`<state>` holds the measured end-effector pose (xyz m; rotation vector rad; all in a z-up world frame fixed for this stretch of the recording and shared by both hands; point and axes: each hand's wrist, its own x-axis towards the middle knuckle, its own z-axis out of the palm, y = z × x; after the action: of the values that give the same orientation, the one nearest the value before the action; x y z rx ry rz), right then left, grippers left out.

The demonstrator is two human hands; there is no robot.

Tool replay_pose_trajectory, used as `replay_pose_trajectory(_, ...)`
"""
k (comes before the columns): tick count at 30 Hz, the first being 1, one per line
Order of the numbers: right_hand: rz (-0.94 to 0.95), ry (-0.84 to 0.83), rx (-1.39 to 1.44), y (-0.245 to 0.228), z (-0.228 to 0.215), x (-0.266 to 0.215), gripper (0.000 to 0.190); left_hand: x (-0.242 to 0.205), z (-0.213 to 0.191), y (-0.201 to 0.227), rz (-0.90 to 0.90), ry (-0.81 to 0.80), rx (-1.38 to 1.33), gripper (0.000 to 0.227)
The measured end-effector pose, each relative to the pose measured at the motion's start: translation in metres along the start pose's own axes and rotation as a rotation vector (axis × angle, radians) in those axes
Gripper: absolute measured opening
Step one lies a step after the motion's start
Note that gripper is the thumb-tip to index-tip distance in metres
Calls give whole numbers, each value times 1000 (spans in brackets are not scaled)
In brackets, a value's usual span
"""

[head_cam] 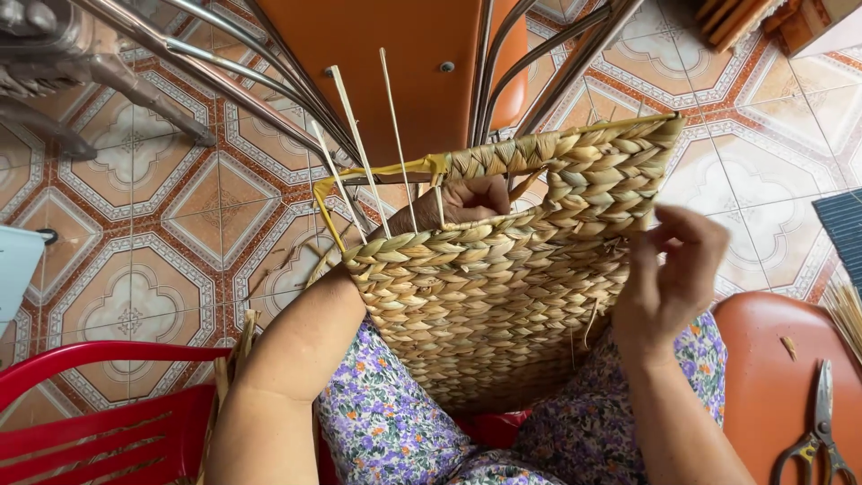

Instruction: Weaving a basket or bag from dried plant fibers, including trimming excess material with scissors.

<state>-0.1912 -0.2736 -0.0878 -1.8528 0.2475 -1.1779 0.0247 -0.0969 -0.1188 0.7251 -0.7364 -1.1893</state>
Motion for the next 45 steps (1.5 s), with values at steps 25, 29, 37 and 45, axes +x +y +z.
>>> replay_pose_trajectory(25, 427, -250, 380, 26, -122, -14, 43, -119, 60, -13, 456, 762, 349, 61)
replay_pose_trajectory(29, 263, -47, -349, 77, -269, -98, 36, -116, 54, -14, 438, 793, 384, 62)
replay_pose_trajectory(37, 112, -192, -1213, 153, -376, -269, 35, -111, 42, -24, 561, 884, 608, 65)
replay_pose_trajectory(45, 494, 30, -102, 170, -391, -207, 39, -72, 161, -34, 954, 1019, 1476, 16)
